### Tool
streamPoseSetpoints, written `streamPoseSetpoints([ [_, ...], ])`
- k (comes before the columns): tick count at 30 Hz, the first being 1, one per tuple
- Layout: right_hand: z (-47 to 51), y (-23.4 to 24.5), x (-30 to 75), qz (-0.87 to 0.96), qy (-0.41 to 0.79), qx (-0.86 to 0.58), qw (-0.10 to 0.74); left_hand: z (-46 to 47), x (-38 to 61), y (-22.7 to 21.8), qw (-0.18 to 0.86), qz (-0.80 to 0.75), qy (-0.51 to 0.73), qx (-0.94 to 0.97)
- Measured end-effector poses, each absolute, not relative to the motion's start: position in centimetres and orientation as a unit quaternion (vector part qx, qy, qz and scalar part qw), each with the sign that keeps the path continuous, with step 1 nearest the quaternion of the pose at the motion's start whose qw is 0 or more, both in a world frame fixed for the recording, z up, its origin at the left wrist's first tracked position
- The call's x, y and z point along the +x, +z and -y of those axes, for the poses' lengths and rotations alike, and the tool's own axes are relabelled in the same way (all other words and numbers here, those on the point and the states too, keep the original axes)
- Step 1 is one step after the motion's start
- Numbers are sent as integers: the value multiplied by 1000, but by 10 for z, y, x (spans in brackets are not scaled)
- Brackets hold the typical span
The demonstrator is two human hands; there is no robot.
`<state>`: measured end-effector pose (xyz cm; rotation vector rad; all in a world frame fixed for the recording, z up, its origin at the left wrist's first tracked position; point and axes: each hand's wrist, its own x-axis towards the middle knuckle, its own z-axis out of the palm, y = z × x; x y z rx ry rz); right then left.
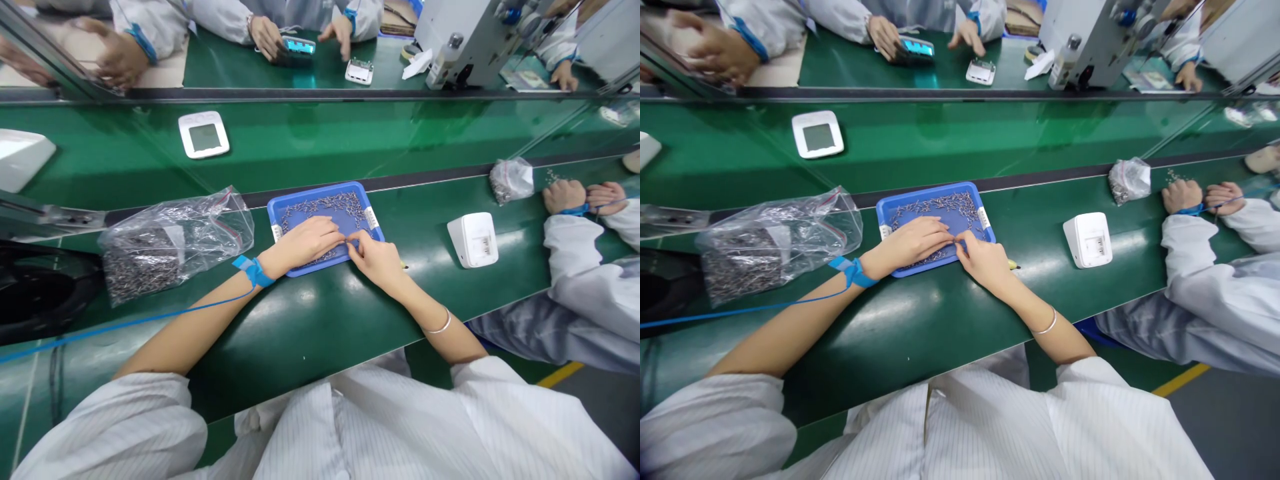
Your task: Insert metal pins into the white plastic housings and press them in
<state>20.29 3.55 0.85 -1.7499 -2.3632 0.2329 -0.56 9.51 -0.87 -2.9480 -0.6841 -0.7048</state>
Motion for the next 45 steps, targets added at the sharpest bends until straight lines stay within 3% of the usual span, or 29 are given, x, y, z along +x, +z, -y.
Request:
streamPoseSetpoints([
  [20,-36,10,203,795,86,-593,95,-101,-4,-13,-37,283,-197,-938],
  [45,-59,22,200,758,-17,-652,-17,-98,0,-9,-26,294,-163,-942],
])
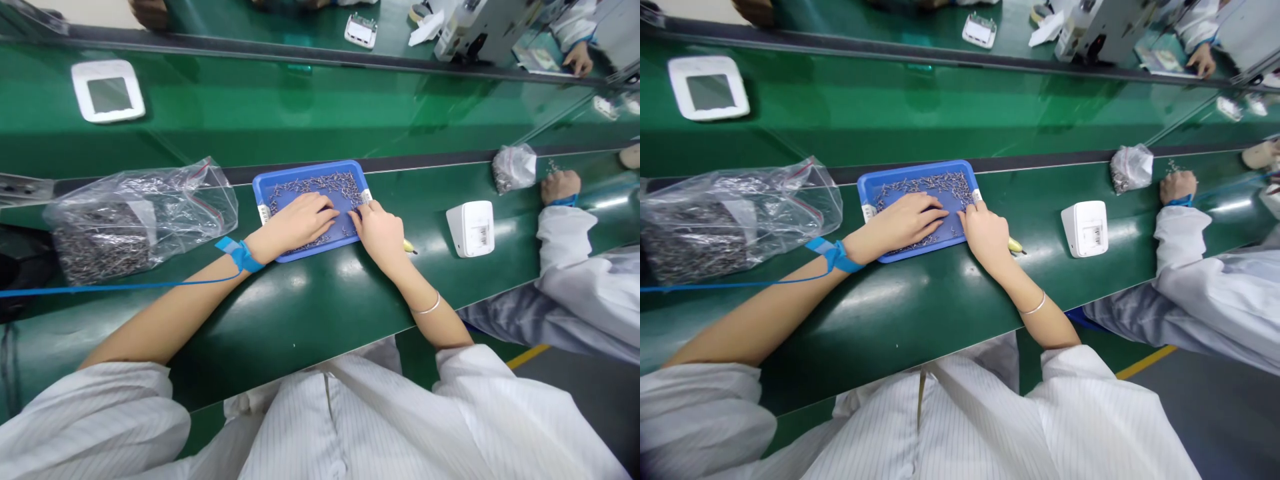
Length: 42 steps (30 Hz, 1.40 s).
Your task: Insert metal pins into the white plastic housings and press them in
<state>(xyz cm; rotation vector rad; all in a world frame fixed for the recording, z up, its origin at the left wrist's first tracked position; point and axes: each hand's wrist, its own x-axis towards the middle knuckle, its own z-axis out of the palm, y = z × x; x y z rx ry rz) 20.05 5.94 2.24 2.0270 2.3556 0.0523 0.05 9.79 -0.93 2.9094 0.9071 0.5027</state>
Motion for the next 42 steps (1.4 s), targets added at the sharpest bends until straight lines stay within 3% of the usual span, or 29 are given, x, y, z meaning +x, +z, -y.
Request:
streamPoseSetpoints([
  [7,-63,21,204,-767,0,641,29,-99,1,-9,29,-290,161,943],
  [17,-62,18,212,-777,-18,628,-31,-100,-1,-9,45,-292,168,940],
  [26,-65,15,221,-759,-128,624,-136,-100,-1,-10,35,-293,160,942],
  [33,-58,29,241,-716,-184,603,-301,-102,-5,-7,32,-278,226,933],
  [38,-27,36,283,-640,-132,685,-323,-75,-13,11,-23,-232,397,888],
  [42,-3,34,344,-546,45,764,-341,-26,-9,15,-16,-128,416,900],
])
